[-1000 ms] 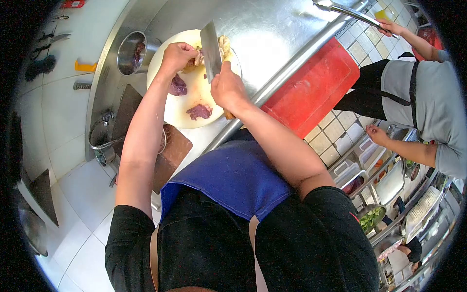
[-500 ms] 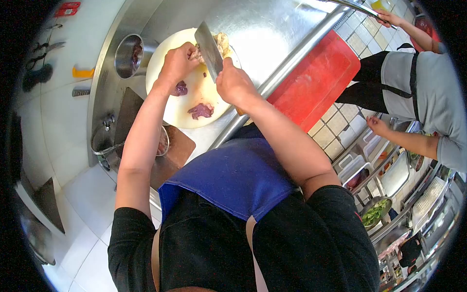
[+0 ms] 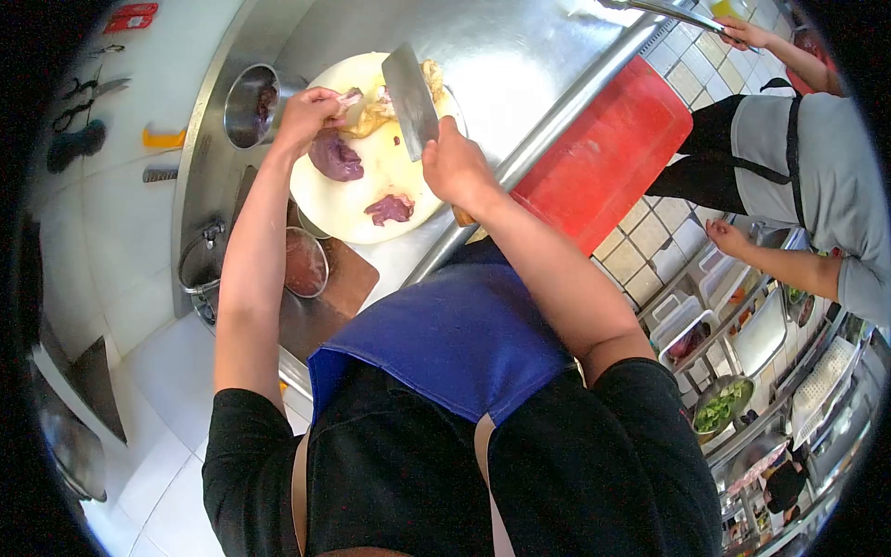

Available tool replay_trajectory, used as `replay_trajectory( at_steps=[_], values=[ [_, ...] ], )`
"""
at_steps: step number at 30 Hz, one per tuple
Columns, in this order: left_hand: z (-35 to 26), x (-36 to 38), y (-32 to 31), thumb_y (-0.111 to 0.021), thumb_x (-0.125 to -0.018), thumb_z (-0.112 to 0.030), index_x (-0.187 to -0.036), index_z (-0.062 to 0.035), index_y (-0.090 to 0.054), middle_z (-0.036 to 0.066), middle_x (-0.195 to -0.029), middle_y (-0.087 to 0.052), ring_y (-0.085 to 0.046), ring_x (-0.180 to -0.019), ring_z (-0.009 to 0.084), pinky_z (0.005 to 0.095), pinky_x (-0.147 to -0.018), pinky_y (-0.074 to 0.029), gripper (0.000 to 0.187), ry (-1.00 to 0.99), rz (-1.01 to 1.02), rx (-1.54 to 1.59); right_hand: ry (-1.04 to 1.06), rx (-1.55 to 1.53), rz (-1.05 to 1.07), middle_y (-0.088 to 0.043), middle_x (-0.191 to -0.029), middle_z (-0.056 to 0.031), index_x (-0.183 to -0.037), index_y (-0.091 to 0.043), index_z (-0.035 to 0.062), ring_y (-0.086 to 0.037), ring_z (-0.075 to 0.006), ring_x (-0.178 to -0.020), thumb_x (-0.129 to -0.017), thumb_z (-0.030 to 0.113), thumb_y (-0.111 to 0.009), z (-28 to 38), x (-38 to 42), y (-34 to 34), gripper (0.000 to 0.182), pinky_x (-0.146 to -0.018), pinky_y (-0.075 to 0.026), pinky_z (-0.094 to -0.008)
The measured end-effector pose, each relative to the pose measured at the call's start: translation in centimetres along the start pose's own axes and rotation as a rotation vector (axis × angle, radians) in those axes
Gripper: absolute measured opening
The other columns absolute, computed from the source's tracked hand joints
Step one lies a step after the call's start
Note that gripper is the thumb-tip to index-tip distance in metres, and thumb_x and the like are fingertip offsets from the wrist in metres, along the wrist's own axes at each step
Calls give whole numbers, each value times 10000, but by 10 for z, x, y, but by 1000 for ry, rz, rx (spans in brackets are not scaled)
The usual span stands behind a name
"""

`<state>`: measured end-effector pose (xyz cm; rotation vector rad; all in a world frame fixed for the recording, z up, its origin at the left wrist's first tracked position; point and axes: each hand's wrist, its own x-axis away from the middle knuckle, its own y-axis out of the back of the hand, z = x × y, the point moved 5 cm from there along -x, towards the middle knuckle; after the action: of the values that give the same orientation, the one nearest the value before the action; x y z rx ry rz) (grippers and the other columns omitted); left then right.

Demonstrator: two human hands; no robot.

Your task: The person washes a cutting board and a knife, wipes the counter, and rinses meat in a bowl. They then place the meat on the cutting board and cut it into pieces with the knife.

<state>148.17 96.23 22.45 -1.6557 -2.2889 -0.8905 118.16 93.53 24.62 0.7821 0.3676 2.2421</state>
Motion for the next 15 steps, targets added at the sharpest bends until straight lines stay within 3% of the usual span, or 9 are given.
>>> replay_trajectory(
  at_steps=[3, 5, 8, 11, 13, 14, 15],
  values=[
    [-3, 31, 24, -677, -954, -72, -1113, 24, -651, 94, -1028, -691, -696, -901, 176, 327, -837, -609, 188, 35, -110, 249, -30, -106, -2, -674, -1045, -371, -1284, -454, -60, -656, -535, -1029, -1037, 186, -487, -5, 2, -8, 350, -919, -511, -564],
    [-2, 63, 43, -703, -952, -106, -1130, 21, -642, 98, -1039, -694, -698, -897, 184, 335, -837, -610, 227, -14, -133, 298, -30, -180, 11, -676, -1064, -363, -1298, -456, -51, -652, -538, -1037, -1039, 189, -487, -5, 7, -3, 355, -918, -511, -563],
    [3, 147, 62, -718, -920, -100, -1135, 15, -642, 119, -1050, -707, -708, -856, 202, 356, -830, -620, 256, -130, -194, 472, 295, -294, -197, -696, -1061, -292, -1294, -500, 22, -684, -478, -1045, -1041, 177, -514, 2, 29, 24, 297, -906, -523, -506],
    [57, 239, 79, -714, -931, -145, -1133, -39, -643, 83, -1074, -711, -699, -900, 177, 346, -814, -612, 239, -117, -189, 556, 191, -206, -9, -687, -970, -253, -1261, -532, 31, -690, -415, -921, -1039, 164, -534, -3, 43, 48, 260, -840, -527, -466],
    [105, 300, 82, -698, -958, -174, -1145, -53, -637, 69, -1077, -714, -696, -926, 171, 332, -815, -611, 231, -146, -244, 625, 208, -63, 131, -664, -891, -204, -1212, -566, 23, -625, -325, -769, -1037, 160, -549, 12, 58, 55, 223, -745, -509, -414],
    [134, 333, 82, -676, -940, -123, -1135, -54, -642, 64, -1076, -714, -695, -919, 170, 328, -806, -615, 210, -49, -318, 688, 244, -35, 172, -664, -891, -204, -1212, -566, 23, -625, -325, -769, -1037, 160, -549, 15, 63, 54, 223, -745, -509, -414],
    [156, 367, 77, -654, -922, -72, -1125, -54, -648, 59, -1075, -714, -695, -913, 169, 325, -797, -619, 204, 50, -403, 758, 248, 1, 231, -642, -856, -176, -1190, -582, 18, -583, -269, -729, -1035, 153, -556, 17, 66, 49, 207, -705, -488, -384]
  ],
)
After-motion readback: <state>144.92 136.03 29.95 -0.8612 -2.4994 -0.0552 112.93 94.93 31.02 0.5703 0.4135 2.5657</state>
